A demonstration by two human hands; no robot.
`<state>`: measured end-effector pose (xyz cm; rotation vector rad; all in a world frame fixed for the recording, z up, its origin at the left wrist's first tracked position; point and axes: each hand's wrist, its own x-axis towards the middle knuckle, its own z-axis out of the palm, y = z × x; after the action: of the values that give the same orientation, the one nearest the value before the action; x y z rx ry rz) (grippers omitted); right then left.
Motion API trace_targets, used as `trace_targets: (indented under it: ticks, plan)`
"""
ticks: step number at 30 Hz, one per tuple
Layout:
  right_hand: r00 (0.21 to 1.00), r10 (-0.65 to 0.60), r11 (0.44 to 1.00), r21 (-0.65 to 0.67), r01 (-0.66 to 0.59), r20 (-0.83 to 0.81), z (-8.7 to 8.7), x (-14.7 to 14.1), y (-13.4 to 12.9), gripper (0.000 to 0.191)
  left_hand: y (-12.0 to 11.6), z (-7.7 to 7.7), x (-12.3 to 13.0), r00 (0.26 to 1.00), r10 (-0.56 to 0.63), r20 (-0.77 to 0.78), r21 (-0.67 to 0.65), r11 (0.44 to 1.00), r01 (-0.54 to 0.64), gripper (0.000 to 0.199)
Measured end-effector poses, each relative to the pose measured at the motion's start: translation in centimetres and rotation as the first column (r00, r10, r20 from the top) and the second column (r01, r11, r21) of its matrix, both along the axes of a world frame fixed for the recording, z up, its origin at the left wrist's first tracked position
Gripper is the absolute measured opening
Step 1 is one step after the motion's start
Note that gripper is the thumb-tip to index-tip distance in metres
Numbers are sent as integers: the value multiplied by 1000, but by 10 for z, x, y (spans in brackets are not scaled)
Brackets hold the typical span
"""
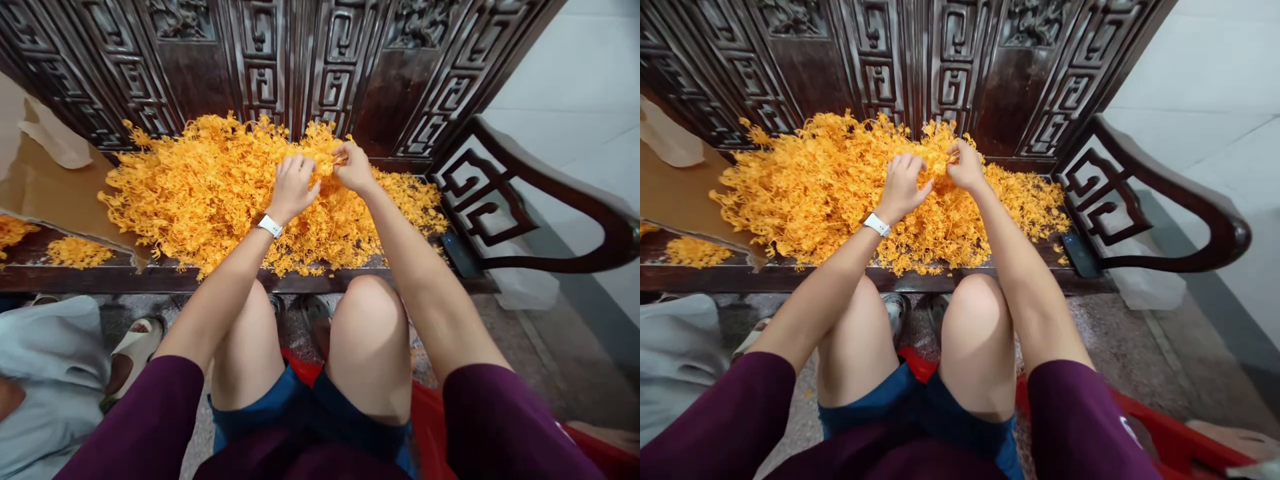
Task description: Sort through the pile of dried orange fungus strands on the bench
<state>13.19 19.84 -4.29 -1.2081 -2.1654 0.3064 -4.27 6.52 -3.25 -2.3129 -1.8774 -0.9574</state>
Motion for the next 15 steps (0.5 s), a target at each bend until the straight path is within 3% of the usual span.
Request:
trace_targets:
  ticks: [1, 3, 6, 10, 15]
  plan:
    - [998, -64, 998, 18, 64, 13, -8, 0, -6, 41, -3, 3, 7, 995, -91, -39, -45, 995, 89, 33]
    - [982, -188, 982, 43, 186, 29, -18, 0, -22, 39, -10, 2, 23, 965, -222, -138, -149, 968, 202, 32]
    - [968, -244, 965, 116, 237, 57, -19, 7, -45, 42, -16, -9, 45, 903, -317, -290, -250, 936, 248, 40]
    - [964, -260, 960, 124, 252, 59, -13, 23, -61, 52, -11, -20, 54, 880, -299, -369, -253, 943, 215, 32]
    - [961, -274, 954, 115, 277, -38, -4, 49, -62, 32, -2, -21, 32, 913, -212, -348, -176, 972, 158, 31]
